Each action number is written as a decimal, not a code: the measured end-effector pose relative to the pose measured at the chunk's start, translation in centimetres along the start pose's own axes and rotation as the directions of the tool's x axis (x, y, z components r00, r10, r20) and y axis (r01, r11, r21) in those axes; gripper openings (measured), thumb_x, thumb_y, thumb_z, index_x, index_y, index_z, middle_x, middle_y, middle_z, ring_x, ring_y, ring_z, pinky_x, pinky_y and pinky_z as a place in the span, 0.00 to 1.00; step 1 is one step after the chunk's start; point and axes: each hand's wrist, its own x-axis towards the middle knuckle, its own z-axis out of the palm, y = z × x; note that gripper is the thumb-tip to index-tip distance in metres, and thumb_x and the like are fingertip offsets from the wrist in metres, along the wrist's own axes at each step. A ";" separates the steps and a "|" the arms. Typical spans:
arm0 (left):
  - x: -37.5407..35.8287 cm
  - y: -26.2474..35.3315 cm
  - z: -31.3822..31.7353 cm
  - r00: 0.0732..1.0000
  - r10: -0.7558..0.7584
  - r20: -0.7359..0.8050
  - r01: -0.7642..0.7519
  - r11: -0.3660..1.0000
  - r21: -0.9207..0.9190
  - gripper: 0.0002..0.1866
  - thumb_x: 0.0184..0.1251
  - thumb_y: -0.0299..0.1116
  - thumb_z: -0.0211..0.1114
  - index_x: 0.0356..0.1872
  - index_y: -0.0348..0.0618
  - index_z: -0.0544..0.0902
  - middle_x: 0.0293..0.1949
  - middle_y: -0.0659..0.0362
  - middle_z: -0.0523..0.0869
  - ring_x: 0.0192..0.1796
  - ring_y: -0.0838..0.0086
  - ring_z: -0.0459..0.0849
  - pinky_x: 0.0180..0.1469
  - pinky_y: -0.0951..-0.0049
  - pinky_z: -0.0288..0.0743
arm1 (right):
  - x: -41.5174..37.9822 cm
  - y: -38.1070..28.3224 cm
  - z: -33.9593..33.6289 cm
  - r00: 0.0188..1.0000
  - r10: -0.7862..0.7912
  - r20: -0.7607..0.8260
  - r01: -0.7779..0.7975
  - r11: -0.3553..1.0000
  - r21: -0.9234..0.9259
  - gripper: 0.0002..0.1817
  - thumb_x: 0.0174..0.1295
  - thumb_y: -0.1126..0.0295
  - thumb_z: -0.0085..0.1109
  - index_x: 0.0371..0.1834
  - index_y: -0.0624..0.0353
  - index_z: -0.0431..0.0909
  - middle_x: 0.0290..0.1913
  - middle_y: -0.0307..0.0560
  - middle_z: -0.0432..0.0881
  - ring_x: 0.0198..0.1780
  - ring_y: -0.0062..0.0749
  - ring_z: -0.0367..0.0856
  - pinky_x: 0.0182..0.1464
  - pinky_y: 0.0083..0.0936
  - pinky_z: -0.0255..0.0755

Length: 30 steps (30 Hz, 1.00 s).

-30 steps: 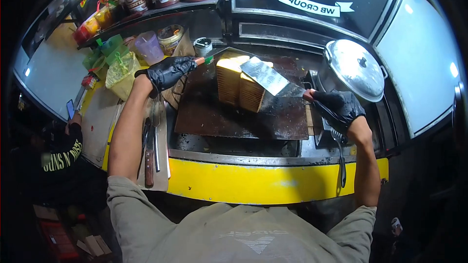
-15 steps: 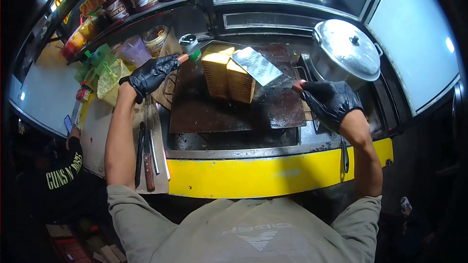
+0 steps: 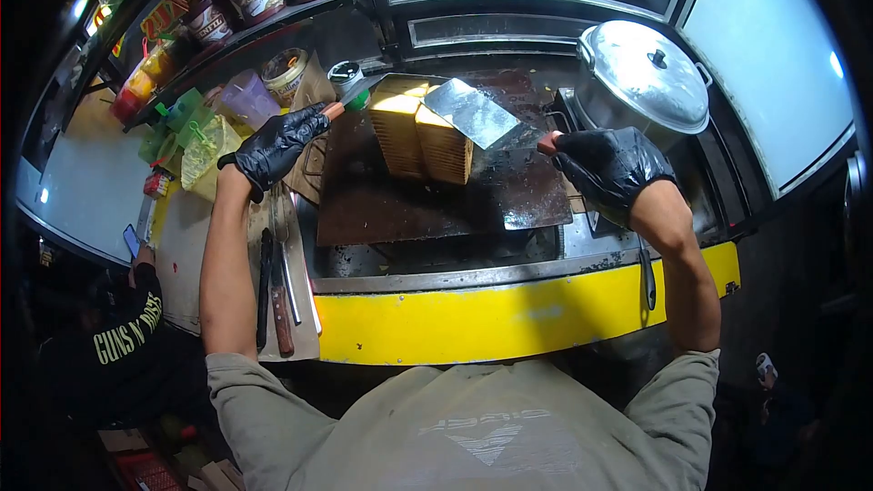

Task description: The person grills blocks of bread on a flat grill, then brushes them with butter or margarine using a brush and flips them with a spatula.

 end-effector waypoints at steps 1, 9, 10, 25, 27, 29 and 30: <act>0.1 -0.2 0.1 1.000 0.006 -0.005 -0.006 1.000 -0.008 0.21 0.77 0.37 0.39 0.66 0.50 0.69 0.66 0.55 0.71 0.69 0.67 0.67 0.71 0.72 0.57 | 0.0 0.0 0.0 1.000 -0.001 -0.001 0.001 1.000 0.000 0.15 0.68 0.60 0.53 0.50 0.52 0.82 0.48 0.51 0.83 0.47 0.46 0.83 0.48 0.30 0.76; 0.0 -0.4 0.6 0.999 0.013 -0.041 -0.016 0.997 -0.070 0.22 0.77 0.42 0.43 0.65 0.44 0.70 0.64 0.55 0.73 0.68 0.70 0.68 0.70 0.74 0.57 | 0.6 -0.6 -0.7 0.989 0.124 0.081 -0.124 0.992 -0.001 0.15 0.67 0.61 0.53 0.51 0.52 0.81 0.48 0.52 0.83 0.47 0.45 0.83 0.49 0.31 0.76; 0.0 -0.4 0.7 0.999 -0.015 -0.039 0.010 0.993 -0.116 0.24 0.76 0.42 0.45 0.65 0.39 0.70 0.64 0.55 0.74 0.67 0.71 0.69 0.69 0.75 0.57 | 0.6 -0.4 -0.6 0.989 0.122 0.081 -0.122 0.992 -0.001 0.15 0.67 0.61 0.53 0.51 0.52 0.81 0.48 0.52 0.83 0.47 0.45 0.83 0.49 0.31 0.76; -0.1 -0.8 0.7 0.999 0.024 -0.048 -0.028 0.996 -0.080 0.23 0.76 0.43 0.45 0.65 0.40 0.70 0.64 0.55 0.74 0.67 0.70 0.69 0.69 0.74 0.57 | 0.0 1.5 0.6 0.994 -0.062 -0.089 0.066 0.997 0.049 0.13 0.65 0.63 0.57 0.49 0.53 0.82 0.42 0.54 0.84 0.40 0.45 0.85 0.44 0.29 0.77; -0.2 -0.5 0.7 0.998 0.027 -0.052 -0.030 0.998 -0.061 0.23 0.76 0.42 0.45 0.65 0.41 0.70 0.64 0.55 0.74 0.67 0.70 0.70 0.69 0.74 0.58 | 0.2 0.7 0.0 0.999 0.041 -0.028 -0.040 0.998 0.052 0.13 0.65 0.63 0.57 0.49 0.54 0.82 0.41 0.55 0.85 0.39 0.45 0.85 0.43 0.28 0.77; -0.2 -0.5 0.7 0.998 0.029 -0.058 -0.031 0.999 -0.042 0.23 0.76 0.42 0.45 0.65 0.41 0.70 0.64 0.55 0.74 0.67 0.70 0.70 0.68 0.74 0.58 | 0.1 0.8 0.2 0.999 0.027 -0.031 -0.025 0.998 0.059 0.13 0.65 0.65 0.57 0.50 0.53 0.82 0.43 0.54 0.84 0.40 0.44 0.85 0.44 0.29 0.77; -0.1 -0.7 0.8 0.998 0.035 -0.056 -0.037 0.998 -0.051 0.23 0.76 0.42 0.45 0.65 0.41 0.70 0.64 0.55 0.74 0.67 0.70 0.70 0.68 0.74 0.58 | 0.1 0.9 0.2 0.999 0.013 -0.035 -0.011 0.998 0.066 0.13 0.65 0.67 0.57 0.51 0.53 0.82 0.44 0.54 0.84 0.40 0.44 0.85 0.44 0.29 0.77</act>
